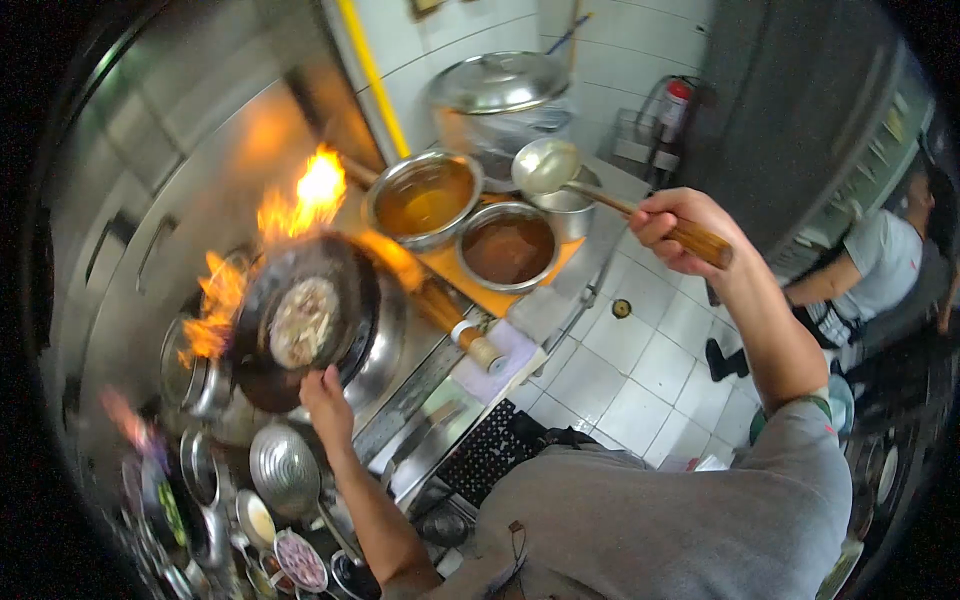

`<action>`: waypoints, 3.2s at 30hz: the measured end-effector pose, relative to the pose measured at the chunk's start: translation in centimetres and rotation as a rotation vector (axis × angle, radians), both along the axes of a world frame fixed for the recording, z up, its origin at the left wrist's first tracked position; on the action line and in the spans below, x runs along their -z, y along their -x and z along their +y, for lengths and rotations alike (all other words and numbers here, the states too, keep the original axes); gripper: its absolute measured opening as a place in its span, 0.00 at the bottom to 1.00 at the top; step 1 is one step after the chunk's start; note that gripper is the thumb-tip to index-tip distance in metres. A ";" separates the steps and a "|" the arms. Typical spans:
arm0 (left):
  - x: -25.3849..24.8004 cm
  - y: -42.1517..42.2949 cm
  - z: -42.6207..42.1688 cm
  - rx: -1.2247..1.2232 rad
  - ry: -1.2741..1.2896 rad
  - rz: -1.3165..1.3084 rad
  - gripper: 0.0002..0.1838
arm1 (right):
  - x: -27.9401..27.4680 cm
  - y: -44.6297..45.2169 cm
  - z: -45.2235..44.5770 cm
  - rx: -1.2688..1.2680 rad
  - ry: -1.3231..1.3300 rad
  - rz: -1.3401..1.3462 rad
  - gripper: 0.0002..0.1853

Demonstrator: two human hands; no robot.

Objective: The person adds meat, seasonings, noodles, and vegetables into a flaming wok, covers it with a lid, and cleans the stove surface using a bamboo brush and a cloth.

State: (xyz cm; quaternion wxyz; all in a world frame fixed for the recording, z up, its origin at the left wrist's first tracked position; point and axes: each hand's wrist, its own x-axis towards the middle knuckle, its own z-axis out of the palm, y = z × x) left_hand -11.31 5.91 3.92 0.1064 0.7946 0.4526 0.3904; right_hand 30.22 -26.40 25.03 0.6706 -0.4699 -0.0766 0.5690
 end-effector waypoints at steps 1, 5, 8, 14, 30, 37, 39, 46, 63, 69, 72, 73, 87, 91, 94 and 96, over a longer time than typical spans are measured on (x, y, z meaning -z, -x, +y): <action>0.5 -0.2 0.1 0.008 -0.056 -0.032 0.11 | -1.2 1.7 0.3 0.025 0.019 -0.006 0.07; -1.0 -0.4 0.1 -0.056 -0.057 -0.029 0.11 | -2.4 6.0 3.2 0.057 -0.085 0.133 0.09; -0.5 -0.6 0.3 -0.072 -0.037 -0.030 0.12 | 0.1 6.0 5.2 -0.120 -0.182 0.284 0.11; -1.7 -0.8 -0.4 -0.083 -0.015 -0.051 0.12 | 1.8 8.3 12.7 -0.401 -0.161 0.155 0.20; -5.3 -0.1 -2.9 -0.100 0.011 -0.050 0.19 | 9.9 9.2 24.3 -0.650 -0.386 -1.436 0.36; -11.2 7.9 -18.1 -0.348 0.136 -0.052 0.30 | 10.5 15.5 24.2 -0.811 -0.357 -0.182 0.36; -10.7 10.6 -22.7 -0.455 0.197 -0.108 0.29 | 9.6 19.7 22.8 -0.921 -0.357 0.006 0.36; -8.5 17.2 -35.9 -0.777 0.328 -0.325 0.24 | 9.5 36.3 17.9 -1.362 -0.163 -0.136 0.37; -4.0 26.9 -46.4 -0.936 0.354 -0.417 0.19 | 17.5 55.5 9.2 -1.626 -0.478 -1.025 0.35; -3.3 28.5 -46.5 -0.905 0.354 -0.437 0.18 | 16.1 56.5 8.6 -1.682 -0.238 -0.893 0.35; -3.4 29.2 -46.3 -0.912 0.375 -0.421 0.18 | 15.4 56.4 8.5 -1.672 -0.169 -0.722 0.33; -3.1 29.7 -46.2 -0.916 0.364 -0.419 0.18 | 15.2 56.2 8.7 -1.659 -0.130 -0.607 0.33; 8.1 54.0 -25.4 -1.211 0.293 -0.282 0.22 | 14.9 47.0 12.9 -1.356 -0.154 0.338 0.35; 8.6 55.7 -21.8 -1.107 0.693 -1.142 0.28 | 13.3 41.1 15.3 -1.187 -0.265 0.283 0.36; 8.4 55.1 -21.3 -1.069 0.749 -1.353 0.23 | 11.8 36.0 17.6 -1.044 -0.272 0.012 0.35; 10.6 57.9 -21.4 -0.989 0.851 -1.435 0.18 | 12.1 32.6 19.1 -0.929 -0.273 -0.223 0.34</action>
